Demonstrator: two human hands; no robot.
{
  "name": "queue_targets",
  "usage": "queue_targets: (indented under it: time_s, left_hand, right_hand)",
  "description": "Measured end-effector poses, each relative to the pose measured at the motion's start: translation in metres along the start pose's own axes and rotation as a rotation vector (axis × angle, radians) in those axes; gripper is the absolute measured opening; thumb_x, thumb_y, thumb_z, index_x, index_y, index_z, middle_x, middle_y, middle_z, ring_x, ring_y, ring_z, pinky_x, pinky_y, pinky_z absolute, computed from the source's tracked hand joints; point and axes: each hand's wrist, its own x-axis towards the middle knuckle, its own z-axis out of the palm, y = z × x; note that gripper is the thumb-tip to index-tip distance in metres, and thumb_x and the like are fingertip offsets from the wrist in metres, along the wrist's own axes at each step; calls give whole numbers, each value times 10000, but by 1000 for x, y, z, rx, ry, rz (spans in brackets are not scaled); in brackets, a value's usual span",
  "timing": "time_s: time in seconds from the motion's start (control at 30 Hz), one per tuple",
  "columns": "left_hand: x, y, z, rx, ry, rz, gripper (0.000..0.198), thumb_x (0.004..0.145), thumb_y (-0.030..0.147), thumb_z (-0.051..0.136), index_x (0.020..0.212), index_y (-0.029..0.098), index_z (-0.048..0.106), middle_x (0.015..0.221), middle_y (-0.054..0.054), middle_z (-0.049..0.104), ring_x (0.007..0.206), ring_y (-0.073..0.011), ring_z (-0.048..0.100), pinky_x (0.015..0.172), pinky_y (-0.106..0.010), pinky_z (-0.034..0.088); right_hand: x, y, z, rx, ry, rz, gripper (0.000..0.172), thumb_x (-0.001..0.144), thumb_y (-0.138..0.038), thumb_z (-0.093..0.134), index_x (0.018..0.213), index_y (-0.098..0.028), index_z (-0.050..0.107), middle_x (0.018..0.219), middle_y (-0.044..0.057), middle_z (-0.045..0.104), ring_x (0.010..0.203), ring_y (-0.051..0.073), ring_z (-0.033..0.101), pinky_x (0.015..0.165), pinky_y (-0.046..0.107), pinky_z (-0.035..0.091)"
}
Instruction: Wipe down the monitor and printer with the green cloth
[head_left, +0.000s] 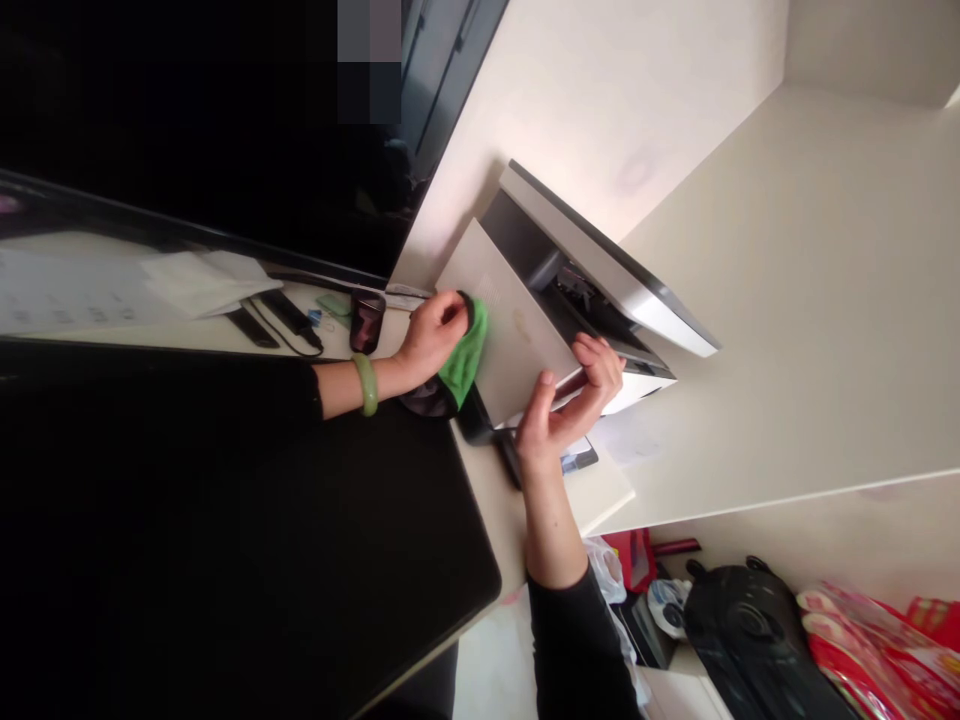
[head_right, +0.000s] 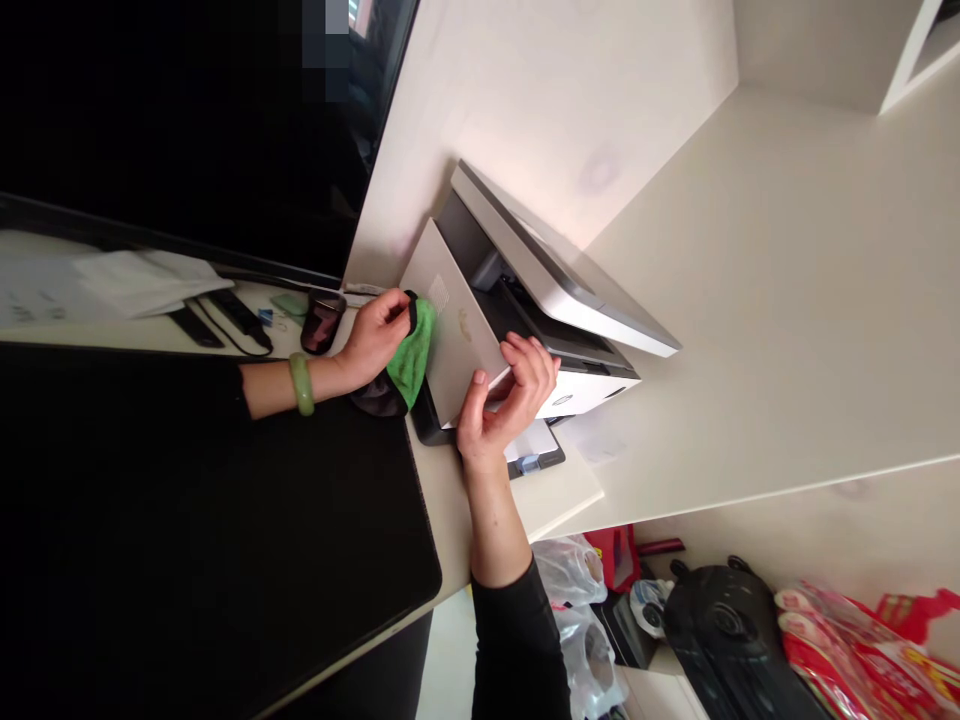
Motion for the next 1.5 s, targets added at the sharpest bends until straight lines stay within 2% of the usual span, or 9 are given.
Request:
queue_targets:
  time_s: [0.1, 0.2, 0.3, 0.53, 0.83, 1.1, 1.23, 1.37, 1.5]
  left_hand:
    - [-15, -1, -1, 104, -156, 184, 243, 1047, 359, 517, 1148, 214, 683, 1365, -127, 727, 1343, -259, 656, 1216, -444, 494]
    - [-42, 7, 1, 193, -407, 193, 638, 1072, 555, 445, 1558, 150, 523, 1727, -204, 463, 1679, -328, 348, 1389, -518, 293]
    - [-76, 22, 1, 276, -627, 105, 925, 1055, 718, 384, 1695, 55, 309, 1813, -272, 263, 1736, -402, 160, 1414, -577, 213]
    - [-132, 52, -14, 284, -940, 208, 1027, 1048, 815, 303, 1718, 38, 281, 1816, -296, 178, 1729, -433, 141, 1400, -603, 235]
    - [-79, 31, -5, 398, -731, 39, 1128, 1023, 811, 389, 1715, -48, 152, 1804, -366, 72, 1723, -474, 57, 1402, -646, 168]
    - [-137, 56, -16, 375, -939, 163, 1238, 952, 935, 373, 1703, -43, 255, 1790, -380, 117, 1703, -527, 136, 1370, -654, 248]
    - [-117, 47, -11, 409, -945, 111, 1218, 976, 913, 344, 1709, -52, 225, 1803, -363, 72, 1718, -500, 70, 1392, -620, 201]
    - [-94, 36, -4, 432, -803, 6, 1198, 992, 878, 344, 1727, -39, 116, 1815, -347, 33, 1725, -478, 5, 1406, -616, 142]
    - [-114, 47, -7, 412, -880, 11, 1299, 941, 955, 295, 1712, -77, 127, 1793, -391, 99, 1712, -523, 61, 1382, -644, 197]
  right_hand:
    - [0, -1, 0, -17, -3, 4, 330, 1034, -351, 519, 1342, -243, 570, 1319, 98, 675, 1377, 291, 642, 1286, 717, 369]
    - [0, -1, 2, 7, 11, 1, 333, 1025, -342, 536, 1342, -248, 575, 1316, 87, 676, 1369, 279, 642, 1299, 711, 355]
    - [0, -1, 4, 20, 37, 2, 345, 1024, -348, 539, 1353, -251, 579, 1318, 82, 679, 1390, 281, 627, 1310, 717, 334]
    - [-2, -1, 6, 20, 57, 15, 346, 1034, -373, 501, 1345, -255, 598, 1306, 88, 691, 1399, 302, 624, 1306, 736, 329]
    - [-3, -3, 2, 68, 50, 3, 476, 1054, -327, 353, 1445, -235, 608, 1374, 107, 699, 1461, 315, 601, 1314, 734, 319]
    - [-6, 3, 6, 80, 89, -27, 587, 1059, -252, 252, 1531, -240, 601, 1466, 113, 700, 1558, 317, 557, 1328, 742, 312]
    - [-7, 3, 5, 100, 81, -7, 589, 1070, -284, 268, 1559, -256, 594, 1487, 102, 699, 1568, 314, 547, 1340, 732, 292]
    - [-7, 2, 3, 81, 61, -5, 609, 1075, -293, 234, 1582, -258, 569, 1505, 97, 691, 1577, 307, 538, 1337, 725, 307]
    - [-8, 3, 6, 70, 73, -22, 626, 1064, -269, 221, 1588, -245, 562, 1508, 99, 691, 1575, 296, 542, 1340, 706, 317]
